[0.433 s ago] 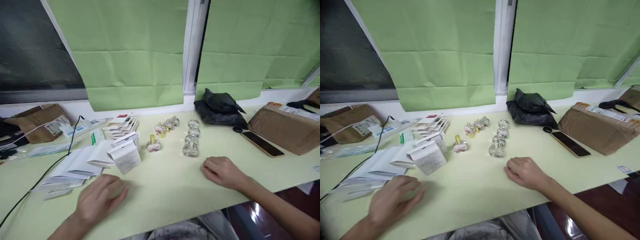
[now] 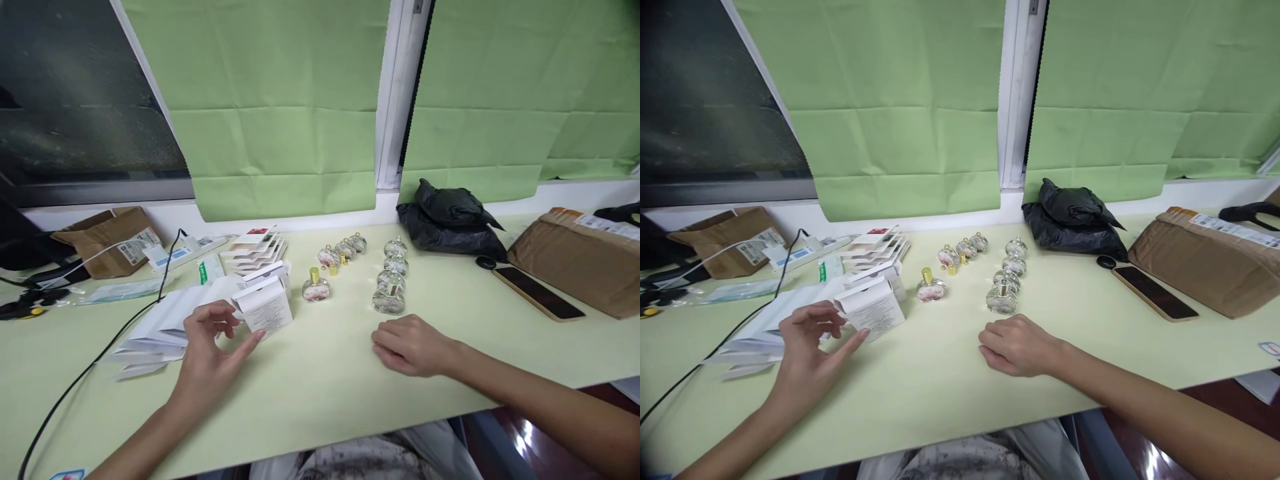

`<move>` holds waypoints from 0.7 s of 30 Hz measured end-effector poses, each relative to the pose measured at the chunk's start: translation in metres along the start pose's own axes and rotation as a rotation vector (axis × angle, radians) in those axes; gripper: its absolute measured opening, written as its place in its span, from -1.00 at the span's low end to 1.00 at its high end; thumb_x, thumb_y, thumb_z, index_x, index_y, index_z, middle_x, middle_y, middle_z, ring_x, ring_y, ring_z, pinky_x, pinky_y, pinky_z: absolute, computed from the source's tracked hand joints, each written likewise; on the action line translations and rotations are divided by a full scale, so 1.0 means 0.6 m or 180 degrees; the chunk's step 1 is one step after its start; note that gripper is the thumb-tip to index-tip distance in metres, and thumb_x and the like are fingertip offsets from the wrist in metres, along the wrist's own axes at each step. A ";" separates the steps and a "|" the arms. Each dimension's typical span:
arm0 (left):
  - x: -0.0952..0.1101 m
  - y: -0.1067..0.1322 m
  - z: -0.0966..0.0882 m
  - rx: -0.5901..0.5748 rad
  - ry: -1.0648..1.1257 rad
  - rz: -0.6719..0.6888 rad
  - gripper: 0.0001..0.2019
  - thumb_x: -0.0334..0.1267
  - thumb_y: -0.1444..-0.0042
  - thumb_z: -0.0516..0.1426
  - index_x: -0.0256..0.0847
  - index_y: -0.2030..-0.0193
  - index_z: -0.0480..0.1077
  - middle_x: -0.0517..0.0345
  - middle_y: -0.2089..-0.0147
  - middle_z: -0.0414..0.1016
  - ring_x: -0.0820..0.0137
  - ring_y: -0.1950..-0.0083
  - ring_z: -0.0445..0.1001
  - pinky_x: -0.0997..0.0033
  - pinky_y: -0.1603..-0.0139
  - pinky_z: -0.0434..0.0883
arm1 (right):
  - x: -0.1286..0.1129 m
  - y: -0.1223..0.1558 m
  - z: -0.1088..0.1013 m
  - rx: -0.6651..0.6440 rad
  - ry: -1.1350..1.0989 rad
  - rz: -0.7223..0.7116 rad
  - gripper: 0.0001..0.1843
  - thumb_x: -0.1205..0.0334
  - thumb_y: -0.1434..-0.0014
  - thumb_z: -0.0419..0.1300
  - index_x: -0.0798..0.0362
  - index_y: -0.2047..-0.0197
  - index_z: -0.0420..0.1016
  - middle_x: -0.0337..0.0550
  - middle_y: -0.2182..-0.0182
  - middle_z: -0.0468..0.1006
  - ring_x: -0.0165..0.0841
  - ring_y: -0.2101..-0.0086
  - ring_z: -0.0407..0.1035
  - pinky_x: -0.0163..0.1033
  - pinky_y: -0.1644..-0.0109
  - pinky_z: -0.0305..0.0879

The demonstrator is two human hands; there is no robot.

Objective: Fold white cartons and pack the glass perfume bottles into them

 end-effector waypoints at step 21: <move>0.039 -0.007 0.027 -0.0257 0.0184 0.1355 -0.66 -0.34 -0.21 0.37 -0.08 -0.01 0.33 0.09 0.08 0.59 0.30 0.10 0.60 0.30 0.13 0.52 | -0.008 -0.016 0.002 0.0523 -0.0352 -0.0131 -0.90 0.34 -0.44 0.07 0.02 0.05 0.39 -0.25 0.41 0.45 -0.36 0.46 0.32 -0.20 0.38 0.10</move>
Point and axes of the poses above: each hand's wrist, its own y-axis away from the middle knuckle, its own z-axis out of the palm, x = y × z, the point moved 3 cm from there along -y, towards the middle knuckle
